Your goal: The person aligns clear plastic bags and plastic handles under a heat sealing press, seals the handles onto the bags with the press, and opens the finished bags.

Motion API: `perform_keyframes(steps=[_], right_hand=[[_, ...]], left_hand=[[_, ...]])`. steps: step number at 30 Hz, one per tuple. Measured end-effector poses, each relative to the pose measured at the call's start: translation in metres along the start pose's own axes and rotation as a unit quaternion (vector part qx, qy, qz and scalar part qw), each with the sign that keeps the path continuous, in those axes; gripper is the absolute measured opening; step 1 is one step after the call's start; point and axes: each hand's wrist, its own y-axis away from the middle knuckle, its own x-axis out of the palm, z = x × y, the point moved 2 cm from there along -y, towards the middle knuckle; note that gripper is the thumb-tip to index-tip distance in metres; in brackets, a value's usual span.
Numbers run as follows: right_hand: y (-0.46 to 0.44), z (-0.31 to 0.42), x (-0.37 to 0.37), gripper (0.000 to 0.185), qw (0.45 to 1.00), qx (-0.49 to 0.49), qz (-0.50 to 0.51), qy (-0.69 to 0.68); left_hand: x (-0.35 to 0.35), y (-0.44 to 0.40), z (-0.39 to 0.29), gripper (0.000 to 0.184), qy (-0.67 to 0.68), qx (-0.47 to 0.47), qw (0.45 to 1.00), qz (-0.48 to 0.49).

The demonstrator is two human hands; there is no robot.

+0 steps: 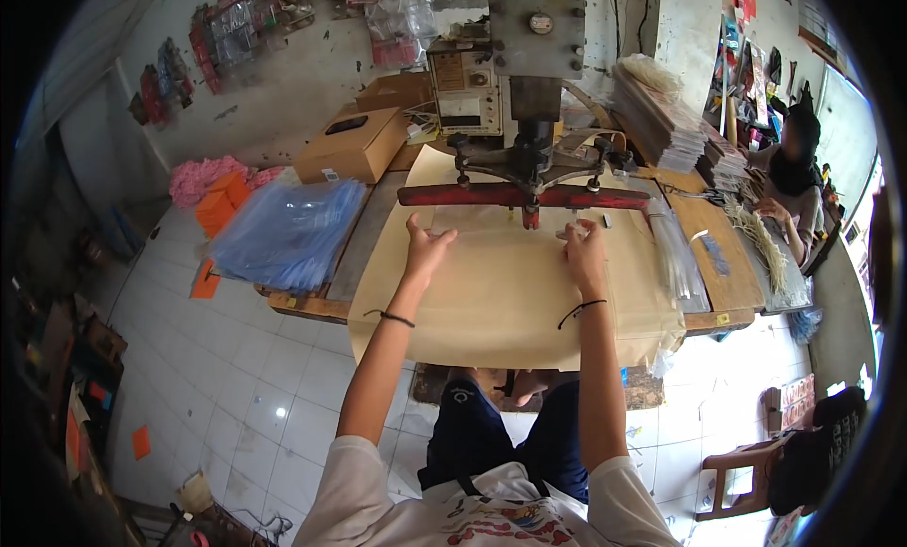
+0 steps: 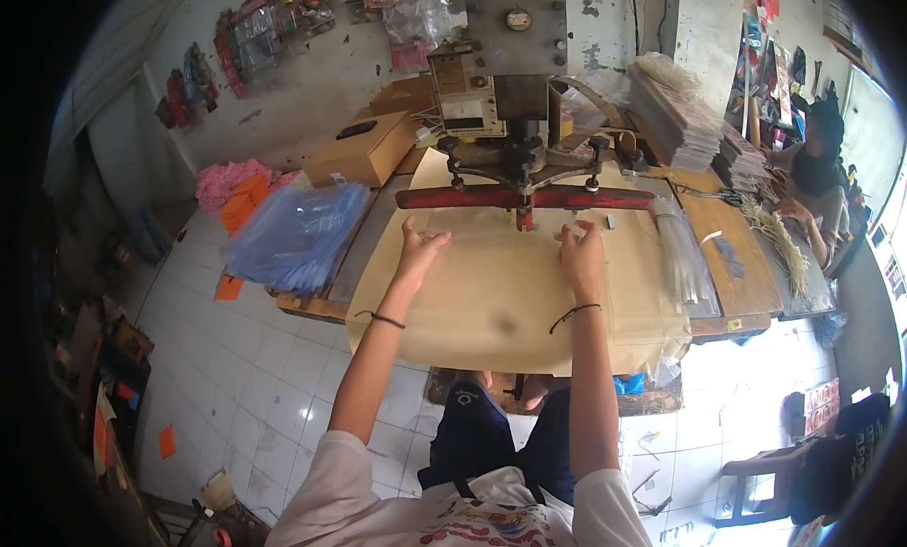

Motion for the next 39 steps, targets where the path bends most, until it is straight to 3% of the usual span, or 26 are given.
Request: perform_keyframes(steps=[2,4,6,8,9,12,15,18,20,22,28,32,39], right_hand=[[0.002,0.007,0.0,0.043,1.0,0.001,0.001,0.028],[0.0,0.001,0.003,0.043,0.995,-0.044,-0.025,0.089],[-0.004,-0.008,0.005,0.042,0.97,-0.14,-0.076,0.183],[0.0,-0.009,0.004,0.048,0.971,-0.137,-0.05,0.187],[0.003,-0.002,0.002,0.052,0.972,-0.137,-0.038,0.188],[0.027,0.01,-0.007,0.062,0.837,-0.293,-0.008,0.462],[0.026,0.023,-0.02,0.061,0.854,-0.251,0.128,0.436],[-0.004,0.005,-0.028,0.053,0.834,-0.315,0.198,0.408],[-0.018,-0.006,-0.028,0.045,0.787,-0.388,0.183,0.443],[-0.019,-0.003,-0.031,0.041,0.745,-0.454,0.178,0.456],[-0.014,0.005,-0.028,0.034,0.728,-0.557,0.069,0.394],[-0.023,-0.004,-0.023,0.034,0.733,-0.518,0.06,0.437],[-0.031,-0.018,-0.024,0.033,0.745,-0.47,0.082,0.467]], left_hand=[[-0.008,0.012,0.005,0.066,-0.18,0.156,0.971,-0.021],[-0.013,0.03,-0.007,0.071,-0.444,0.266,0.856,0.017],[-0.014,0.037,-0.003,0.068,-0.542,0.339,0.768,0.046],[-0.014,0.024,0.007,0.056,-0.505,0.398,0.763,0.063],[-0.015,0.023,0.007,0.052,-0.508,0.376,0.769,0.093],[-0.015,0.013,0.004,0.04,-0.508,0.346,0.774,0.151],[-0.012,0.011,0.009,0.032,-0.531,0.365,0.747,0.161],[-0.005,0.013,0.001,0.03,-0.568,0.413,0.697,0.142],[-0.007,0.006,0.006,0.031,-0.545,0.49,0.673,0.097],[-0.006,0.008,0.003,0.029,-0.582,0.444,0.671,0.115],[-0.006,0.005,0.006,0.021,-0.602,0.451,0.657,0.053],[0.003,0.0,0.006,0.023,-0.585,0.505,0.634,0.028],[0.013,-0.021,0.007,0.023,-0.586,0.512,0.626,0.054]])
